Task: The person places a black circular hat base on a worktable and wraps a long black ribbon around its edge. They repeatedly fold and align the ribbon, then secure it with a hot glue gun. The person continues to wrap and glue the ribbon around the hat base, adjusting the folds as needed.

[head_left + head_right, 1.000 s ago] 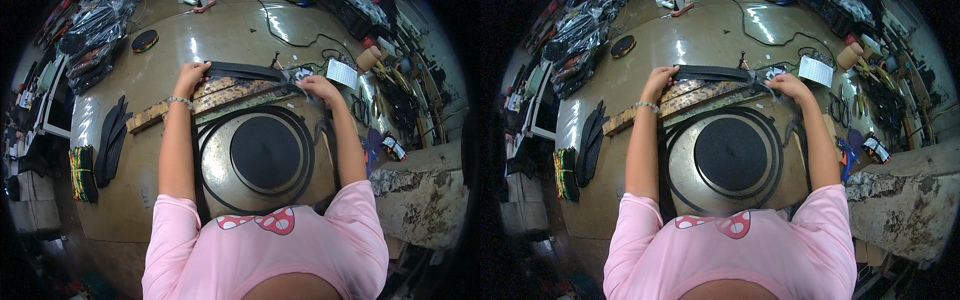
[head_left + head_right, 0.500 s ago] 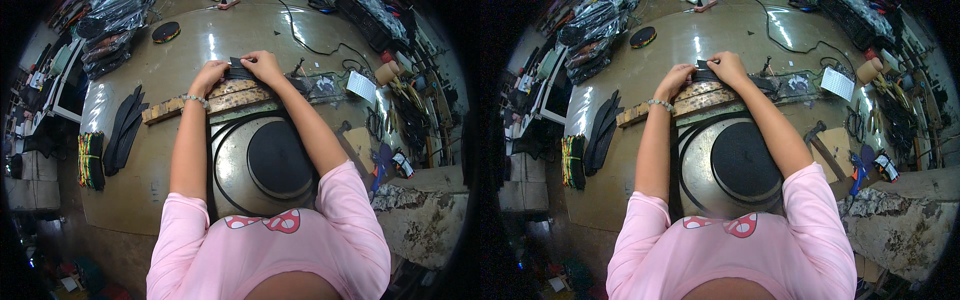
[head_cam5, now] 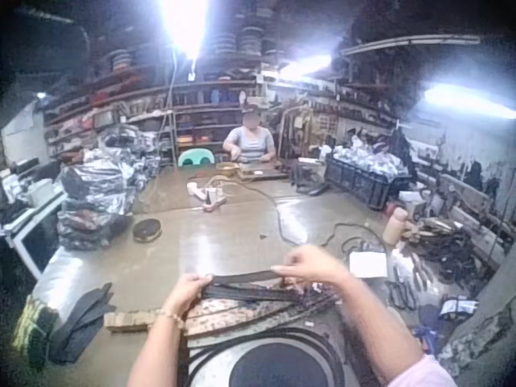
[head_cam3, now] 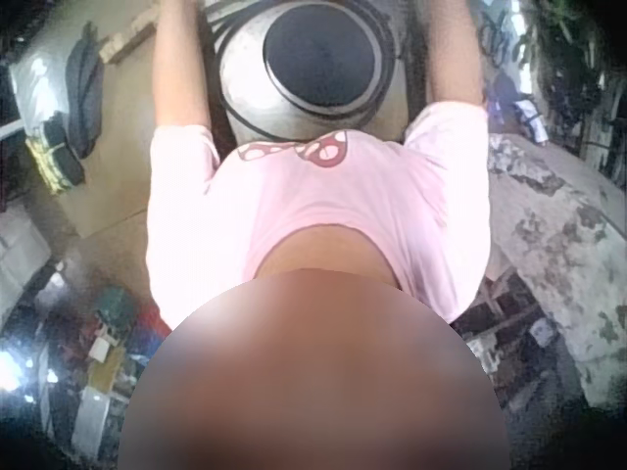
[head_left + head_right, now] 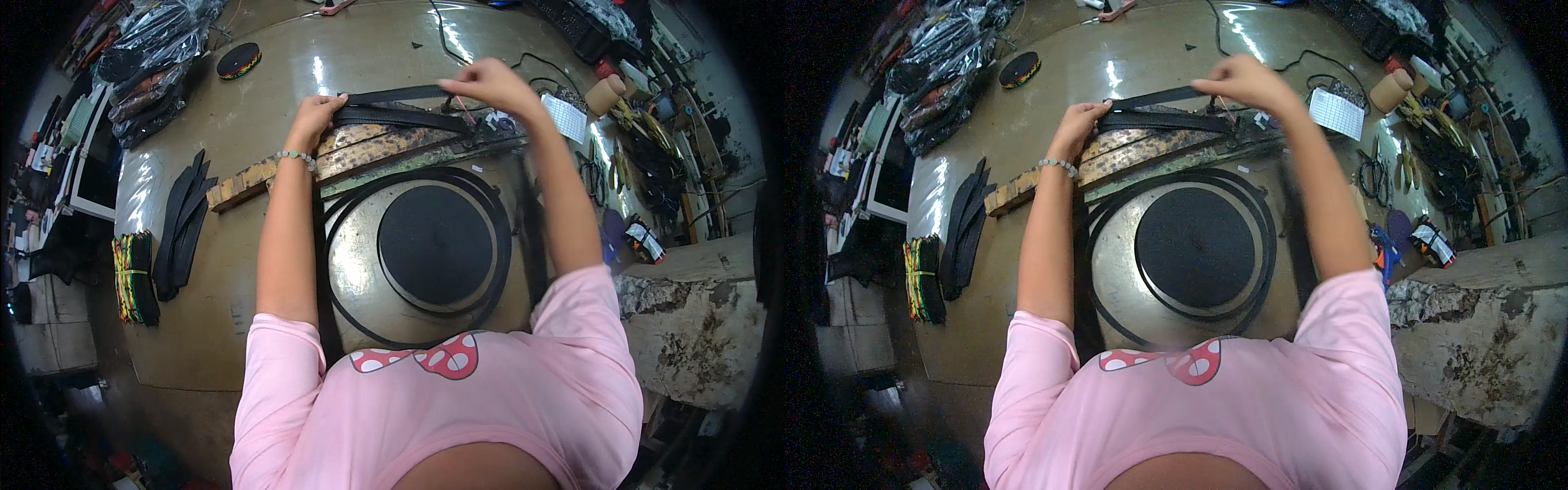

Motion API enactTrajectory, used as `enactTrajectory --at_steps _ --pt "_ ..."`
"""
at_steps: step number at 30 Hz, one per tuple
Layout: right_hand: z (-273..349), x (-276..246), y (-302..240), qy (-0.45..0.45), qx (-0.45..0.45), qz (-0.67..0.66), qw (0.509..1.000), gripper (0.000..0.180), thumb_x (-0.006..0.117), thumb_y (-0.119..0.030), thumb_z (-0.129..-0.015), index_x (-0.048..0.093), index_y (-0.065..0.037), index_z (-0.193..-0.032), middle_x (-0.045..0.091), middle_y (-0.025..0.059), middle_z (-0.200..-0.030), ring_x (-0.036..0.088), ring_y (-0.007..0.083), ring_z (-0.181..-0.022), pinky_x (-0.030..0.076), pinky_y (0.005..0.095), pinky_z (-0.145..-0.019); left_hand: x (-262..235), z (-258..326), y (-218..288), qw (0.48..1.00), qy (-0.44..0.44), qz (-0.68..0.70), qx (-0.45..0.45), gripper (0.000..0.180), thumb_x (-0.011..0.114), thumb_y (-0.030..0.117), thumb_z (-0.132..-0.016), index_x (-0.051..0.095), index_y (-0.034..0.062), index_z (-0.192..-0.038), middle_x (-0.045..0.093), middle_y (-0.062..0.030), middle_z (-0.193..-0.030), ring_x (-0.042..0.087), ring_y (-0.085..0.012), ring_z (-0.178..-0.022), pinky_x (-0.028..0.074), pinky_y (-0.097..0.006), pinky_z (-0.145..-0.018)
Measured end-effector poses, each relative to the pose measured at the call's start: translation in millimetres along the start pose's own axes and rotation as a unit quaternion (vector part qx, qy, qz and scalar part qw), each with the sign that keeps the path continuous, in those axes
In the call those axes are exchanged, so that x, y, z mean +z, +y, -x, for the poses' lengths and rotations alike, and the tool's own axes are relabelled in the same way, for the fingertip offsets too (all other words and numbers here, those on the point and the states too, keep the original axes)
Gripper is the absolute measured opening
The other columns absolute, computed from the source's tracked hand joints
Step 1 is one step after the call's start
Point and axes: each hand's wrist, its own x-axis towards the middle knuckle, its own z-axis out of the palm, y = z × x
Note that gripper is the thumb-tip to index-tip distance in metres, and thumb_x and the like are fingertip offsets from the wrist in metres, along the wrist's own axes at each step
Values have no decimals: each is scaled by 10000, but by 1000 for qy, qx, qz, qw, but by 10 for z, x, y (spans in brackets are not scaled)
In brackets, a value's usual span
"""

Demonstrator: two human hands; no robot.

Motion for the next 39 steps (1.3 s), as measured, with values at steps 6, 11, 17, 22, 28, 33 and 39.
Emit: enactTrajectory --at_steps 6,11,17,22,28,33,39 --pt "714 68 530 6 255 -221 941 272 657 -344 -794 634 -76 -752 428 -71 -559 345 42 -478 245 223 -428 -1 -6 4 1000 14 -17 -7 273 653 255 -801 621 5 -695 489 13 -565 384 -78 -473 309 -238 -447" --pt "737 311 840 -4 272 -254 928 243 657 -322 -792 635 -81 -768 460 -62 -591 379 41 -536 278 211 -477 7 -11 -4 1000 23 -16 -8 300 657 292 -797 619 3 -726 481 21 -579 395 -76 -493 320 -221 -465" --pt "498 -84 621 81 153 -55 983 290 643 -311 -797 630 -21 -805 542 1 -634 469 77 -588 384 236 -542 -9 -1 -27 999 23 2 28 265 624 242 -820 632 -14 -889 565 -6 -702 461 -71 -579 360 -214 -498" --pt "-156 392 -295 169 -71 -152 971 305 600 -292 -828 657 -17 -946 663 81 -780 611 161 -685 476 293 -647 -78 75 -37 999 -25 16 18 232 565 174 -838 624 -4 -976 603 -18 -798 523 -77 -652 406 -202 -570" --pt "-667 1314 -429 138 0 -51 989 234 592 -242 -797 678 -80 -942 639 187 -876 618 334 -838 479 375 -769 -87 37 -5 999 -6 40 -20 214 549 184 -825 622 -16 -840 581 -7 -751 493 -93 -624 402 -210 -578" --pt "-652 1312 -445 107 25 6 994 242 605 -269 -782 687 -79 -909 643 181 -864 622 327 -825 482 385 -760 -52 2 2 999 -13 41 -19 264 679 257 -780 637 -2 -755 518 8 -605 432 -97 -516 335 -206 -487" --pt "-337 550 -373 -1 54 73 996 369 650 -366 -763 680 -5 -834 641 129 -726 610 221 -656 474 325 -634 -19 -10 -1 997 -13 70 -32 273 662 222 -803 629 -43 -857 608 -49 -738 535 -110 -607 436 -236 -567"
